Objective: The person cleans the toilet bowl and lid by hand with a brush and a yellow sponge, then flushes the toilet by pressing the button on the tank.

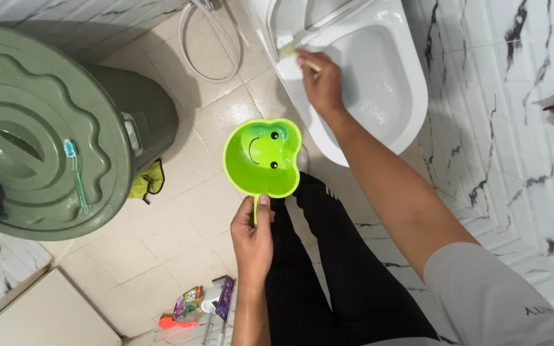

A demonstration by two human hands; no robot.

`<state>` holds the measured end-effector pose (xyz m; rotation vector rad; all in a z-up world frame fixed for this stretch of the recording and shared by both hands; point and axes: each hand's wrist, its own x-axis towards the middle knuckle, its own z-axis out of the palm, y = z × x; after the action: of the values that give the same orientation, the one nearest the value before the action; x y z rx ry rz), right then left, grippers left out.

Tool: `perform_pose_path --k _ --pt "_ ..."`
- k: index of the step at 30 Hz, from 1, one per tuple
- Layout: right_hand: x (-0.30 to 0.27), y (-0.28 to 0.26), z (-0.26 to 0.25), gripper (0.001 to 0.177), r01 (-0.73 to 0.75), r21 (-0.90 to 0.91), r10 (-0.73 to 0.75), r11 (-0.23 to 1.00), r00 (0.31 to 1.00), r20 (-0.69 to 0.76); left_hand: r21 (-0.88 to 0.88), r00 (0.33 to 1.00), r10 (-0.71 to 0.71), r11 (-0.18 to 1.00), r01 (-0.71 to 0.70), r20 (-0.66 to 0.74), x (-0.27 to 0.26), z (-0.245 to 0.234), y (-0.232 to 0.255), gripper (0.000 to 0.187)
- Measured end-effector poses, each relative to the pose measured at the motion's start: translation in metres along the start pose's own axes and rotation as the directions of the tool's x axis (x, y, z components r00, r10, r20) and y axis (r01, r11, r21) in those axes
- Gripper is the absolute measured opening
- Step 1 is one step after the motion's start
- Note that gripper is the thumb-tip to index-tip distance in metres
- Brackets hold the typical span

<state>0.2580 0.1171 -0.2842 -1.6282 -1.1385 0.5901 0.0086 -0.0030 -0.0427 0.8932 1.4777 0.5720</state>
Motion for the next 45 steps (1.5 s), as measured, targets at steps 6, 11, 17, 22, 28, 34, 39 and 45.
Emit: perform_pose_path --k 6,11,17,22,28,34,39,45 --pt "0.003 -0.021 0.010 0.029 -0.333 0.250 0.327 0.909 0.943 0.064 0.029 1.000 -0.015 0.999 0.015 -0.004 0.000 0.008 0.003 0.032" --pt "-0.006 -0.078 0.002 0.029 -0.324 0.194 0.330 0.926 0.944 -0.003 0.005 1.000 -0.003 1.000 0.003 -0.014 -0.001 0.012 0.005 0.032" --pt "-0.015 -0.067 0.002 0.029 -0.275 0.218 0.291 0.936 0.955 -0.046 0.047 1.000 0.008 0.999 -0.007 -0.016 -0.002 0.013 0.007 0.034" --pt "-0.010 -0.013 0.010 0.022 -0.324 0.350 0.396 0.879 0.905 -0.157 0.010 1.000 0.002 1.000 -0.001 -0.014 -0.001 0.011 0.005 0.034" --pt "-0.012 -0.030 0.011 0.022 -0.245 0.314 0.301 0.917 0.943 -0.144 0.019 1.000 -0.010 1.000 0.011 -0.020 -0.001 0.014 0.007 0.032" --pt "-0.014 -0.097 -0.003 0.022 -0.232 0.099 0.248 0.968 0.946 -0.210 -0.010 1.000 0.008 1.000 -0.008 0.001 0.001 0.016 0.006 0.032" --pt "-0.016 -0.100 -0.008 0.023 0.159 -0.091 -0.173 0.983 0.972 -0.162 0.006 1.000 0.001 1.000 -0.001 0.001 -0.001 0.017 0.008 0.030" --pt "-0.010 -0.047 -0.007 0.025 -0.317 0.252 0.381 0.914 0.884 -0.270 -0.009 1.000 0.017 1.000 -0.017 -0.003 0.000 0.019 0.015 0.032"
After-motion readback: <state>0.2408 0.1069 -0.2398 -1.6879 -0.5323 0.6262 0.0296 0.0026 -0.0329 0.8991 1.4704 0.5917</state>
